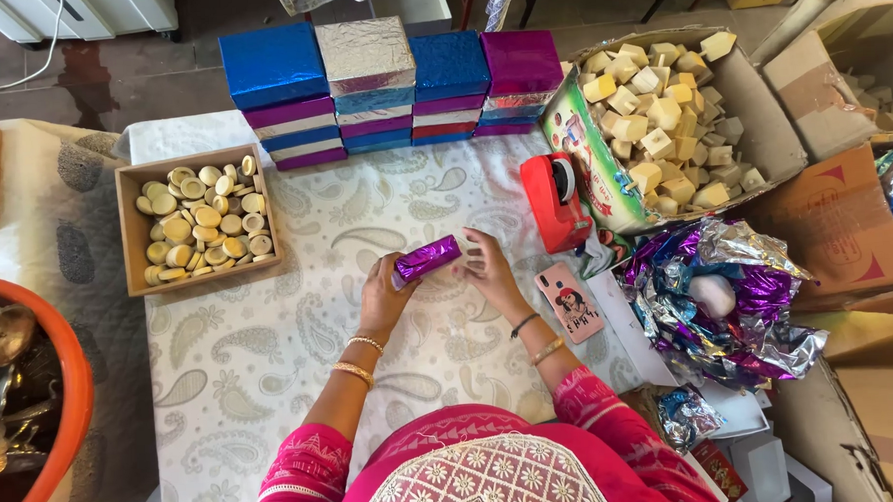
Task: The person wraps round wooden pieces and small rectangular items in foil and places them into decorative boxes.
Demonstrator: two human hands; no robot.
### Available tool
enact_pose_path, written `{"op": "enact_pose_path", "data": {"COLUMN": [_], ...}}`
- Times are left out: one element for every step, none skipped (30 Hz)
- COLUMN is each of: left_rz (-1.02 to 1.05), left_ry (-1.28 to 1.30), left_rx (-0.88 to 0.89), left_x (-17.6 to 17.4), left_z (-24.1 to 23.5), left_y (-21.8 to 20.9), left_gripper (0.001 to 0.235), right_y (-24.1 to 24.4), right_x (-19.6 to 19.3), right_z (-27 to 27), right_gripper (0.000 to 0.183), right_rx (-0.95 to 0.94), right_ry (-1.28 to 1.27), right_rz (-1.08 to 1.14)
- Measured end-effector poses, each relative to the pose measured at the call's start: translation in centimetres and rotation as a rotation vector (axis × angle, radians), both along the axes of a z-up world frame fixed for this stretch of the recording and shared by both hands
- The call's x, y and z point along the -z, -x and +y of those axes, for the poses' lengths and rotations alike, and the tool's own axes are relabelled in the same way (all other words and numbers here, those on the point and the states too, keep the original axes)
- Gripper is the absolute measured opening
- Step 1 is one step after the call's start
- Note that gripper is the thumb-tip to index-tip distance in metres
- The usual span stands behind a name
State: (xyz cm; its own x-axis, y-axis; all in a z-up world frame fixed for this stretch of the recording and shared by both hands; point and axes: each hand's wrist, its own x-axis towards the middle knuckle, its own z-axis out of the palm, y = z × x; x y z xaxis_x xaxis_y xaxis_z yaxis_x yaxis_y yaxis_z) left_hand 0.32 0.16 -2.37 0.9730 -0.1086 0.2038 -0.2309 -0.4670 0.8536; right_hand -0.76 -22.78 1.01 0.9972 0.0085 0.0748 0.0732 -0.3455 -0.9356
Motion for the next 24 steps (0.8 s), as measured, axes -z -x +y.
{"op": "enact_pose_path", "data": {"left_rz": [0.002, -0.038, -0.078, -0.079, -0.179, -0.278, -0.278, -0.417, -0.555, -0.553, -0.645, -0.739, -0.739, -0.727, -0.715, -0.715, -0.666, -0.620, -0.621, -0.520, -0.419, -0.417, -0.157, 0.101], "left_ry": [-0.001, -0.032, -0.063, -0.063, -0.164, -0.265, -0.266, -0.411, -0.555, -0.557, -0.650, -0.742, -0.743, -0.740, -0.736, -0.738, -0.655, -0.571, -0.571, -0.425, -0.279, -0.282, -0.010, 0.261], "left_rx": [0.001, -0.017, -0.034, -0.032, -0.003, 0.025, 0.026, 0.089, 0.153, 0.154, 0.214, 0.275, 0.278, 0.330, 0.383, 0.381, 0.356, 0.333, 0.333, 0.229, 0.126, 0.127, 0.122, 0.112], "left_x": [-0.3, -0.6, -0.9, -1.4, -1.9, -2.3, -2.0, -1.7, -1.4, -1.6, -1.8, -1.9, -2.5, -3.2, -3.8, -4.7, -5.5, -6.4, -6.3, -6.2, -6.0, -6.2, -6.4, -6.7], "left_z": [-0.1, -0.2, -0.3, -0.6, -0.8, -1.1, -1.4, -1.6, -1.9, -2.2, -2.4, -2.7, -2.8, -3.0, -3.2, -3.0, -2.8, -2.7, -2.4, -2.2, -1.9, -1.6, -1.3, -1.0], "left_y": [0.3, 0.4, 0.6, 0.9, 1.2, 1.5, 1.8, 2.2, 2.7, 3.1, 3.6, 4.1, 4.5, 4.8, 5.2, 5.5, 5.7, 5.9, 5.6, 5.4, 5.3, 4.9, 4.5, 3.8], "left_gripper": [0.058, 0.056, 0.054, 0.054, 0.054, 0.054, 0.054, 0.052, 0.051, 0.051, 0.050, 0.049, 0.049, 0.050, 0.052, 0.052, 0.056, 0.061, 0.061, 0.065, 0.069, 0.069, 0.069, 0.069], "right_y": [0.6, 1.1, 1.7, 2.3, 2.9, 3.5, 3.7, 3.9, 4.2, 4.2, 4.2, 4.1, 4.2, 4.2, 4.2, 4.4, 4.5, 4.7, 4.6, 4.7, 4.8, 4.9, 5.0, 4.7], "right_x": [1.7, 3.3, 4.9, 4.8, 4.7, 4.7, 3.6, 2.5, 1.4, 2.3, 3.1, 4.0, 5.5, 7.0, 8.5, 7.1, 5.7, 4.3, 2.4, 0.5, -1.4, -0.9, -0.5, -0.1], "right_z": [-0.4, -0.9, -1.4, -1.2, -1.1, -0.9, -0.4, 0.1, 0.6, 0.5, 0.4, 0.3, -0.2, -0.8, -1.4, -1.4, -1.4, -1.6, -1.6, -1.6, -1.6, -1.9, -2.2, -2.6], "right_gripper": [0.069, 0.063, 0.060, 0.060, 0.058, 0.058, 0.058, 0.055, 0.053, 0.053, 0.046, 0.039, 0.039, 0.037, 0.035, 0.035, 0.037, 0.040, 0.040, 0.043, 0.047, 0.047, 0.049, 0.052], "right_rx": [0.001, 0.082, 0.163, 0.165, 0.160, 0.153, 0.154, 0.136, 0.118, 0.119, 0.138, 0.158, 0.159, 0.174, 0.189, 0.187, 0.203, 0.221, 0.221, 0.209, 0.198, 0.199, 0.152, 0.102], "right_ry": [-0.001, -0.207, -0.413, -0.414, -0.606, -0.798, -0.799, -0.934, -1.070, -1.072, -1.071, -1.070, -1.072, -1.061, -1.050, -1.050, -1.042, -1.034, -1.034, -1.014, -0.995, -0.997, -1.018, -1.037], "right_rz": [0.002, 0.108, 0.213, 0.212, 0.338, 0.465, 0.464, 0.509, 0.554, 0.556, 0.545, 0.533, 0.533, 0.539, 0.546, 0.547, 0.520, 0.491, 0.490, 0.496, 0.502, 0.504, 0.479, 0.450]}}
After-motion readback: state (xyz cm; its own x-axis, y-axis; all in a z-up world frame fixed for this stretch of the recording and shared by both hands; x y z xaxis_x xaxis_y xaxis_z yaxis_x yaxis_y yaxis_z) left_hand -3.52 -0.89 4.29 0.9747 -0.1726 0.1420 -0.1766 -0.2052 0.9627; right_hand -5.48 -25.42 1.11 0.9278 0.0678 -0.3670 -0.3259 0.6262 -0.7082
